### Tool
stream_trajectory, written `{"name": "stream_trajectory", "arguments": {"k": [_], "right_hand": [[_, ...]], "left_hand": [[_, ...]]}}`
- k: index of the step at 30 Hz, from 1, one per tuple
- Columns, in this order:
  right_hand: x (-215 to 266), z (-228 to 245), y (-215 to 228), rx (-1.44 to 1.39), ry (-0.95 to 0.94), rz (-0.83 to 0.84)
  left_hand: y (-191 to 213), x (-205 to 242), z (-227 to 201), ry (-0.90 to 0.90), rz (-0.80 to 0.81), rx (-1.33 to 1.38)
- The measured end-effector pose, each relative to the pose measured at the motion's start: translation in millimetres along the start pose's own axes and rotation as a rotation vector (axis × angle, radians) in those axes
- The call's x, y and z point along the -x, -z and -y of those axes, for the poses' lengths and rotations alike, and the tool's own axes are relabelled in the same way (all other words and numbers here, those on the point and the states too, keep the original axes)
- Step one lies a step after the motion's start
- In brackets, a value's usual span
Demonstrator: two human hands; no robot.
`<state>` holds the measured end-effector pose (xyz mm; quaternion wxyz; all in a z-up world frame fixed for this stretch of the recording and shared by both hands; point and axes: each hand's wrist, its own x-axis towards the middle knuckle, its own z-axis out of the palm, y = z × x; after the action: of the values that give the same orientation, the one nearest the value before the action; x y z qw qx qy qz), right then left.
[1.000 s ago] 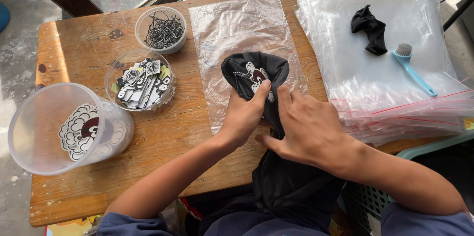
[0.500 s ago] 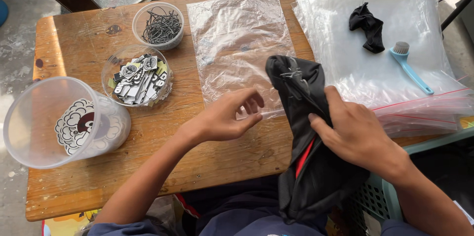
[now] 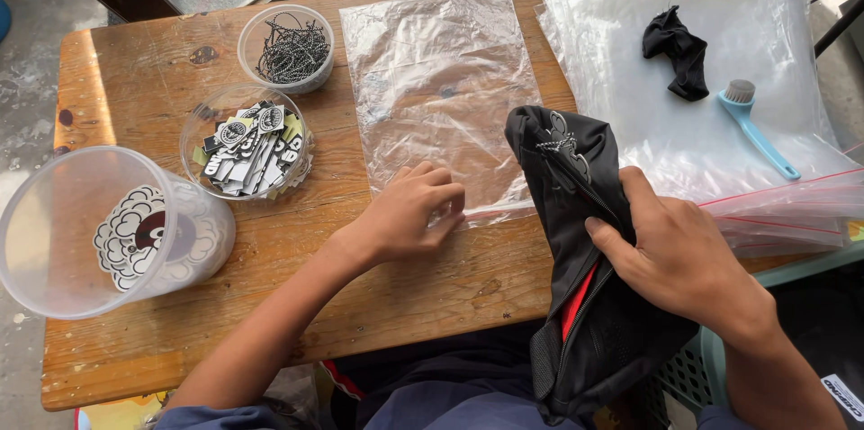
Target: The person cleans a black bag with a brush, attaches a sticker, and places it into a plastic bag. They then wipe the plastic bag with a cloth and seal it before placing it in a basket.
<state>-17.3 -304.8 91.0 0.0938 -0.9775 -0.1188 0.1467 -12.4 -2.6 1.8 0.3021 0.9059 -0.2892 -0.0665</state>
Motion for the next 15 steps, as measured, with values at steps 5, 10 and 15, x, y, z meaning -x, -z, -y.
{"name": "stream_trajectory", "arguments": {"k": [5,10,15], "right_hand": [[9.5,0.5,-5.9,0.036,0.196,-0.059],[7.0,8.4,-21.0,0.141,0.365,-0.061],[3.8,18.1,-16.5,0.171,0.244,0.062]], "left_hand": [[5.6,-9.2,-12.0,0.086,-0.123,0.194],[0.5,-18.8,-10.6,0.164,-0.251,0.41],[-0.8,-27.8,-1.1,0.311,-0.416,0.733]]}}
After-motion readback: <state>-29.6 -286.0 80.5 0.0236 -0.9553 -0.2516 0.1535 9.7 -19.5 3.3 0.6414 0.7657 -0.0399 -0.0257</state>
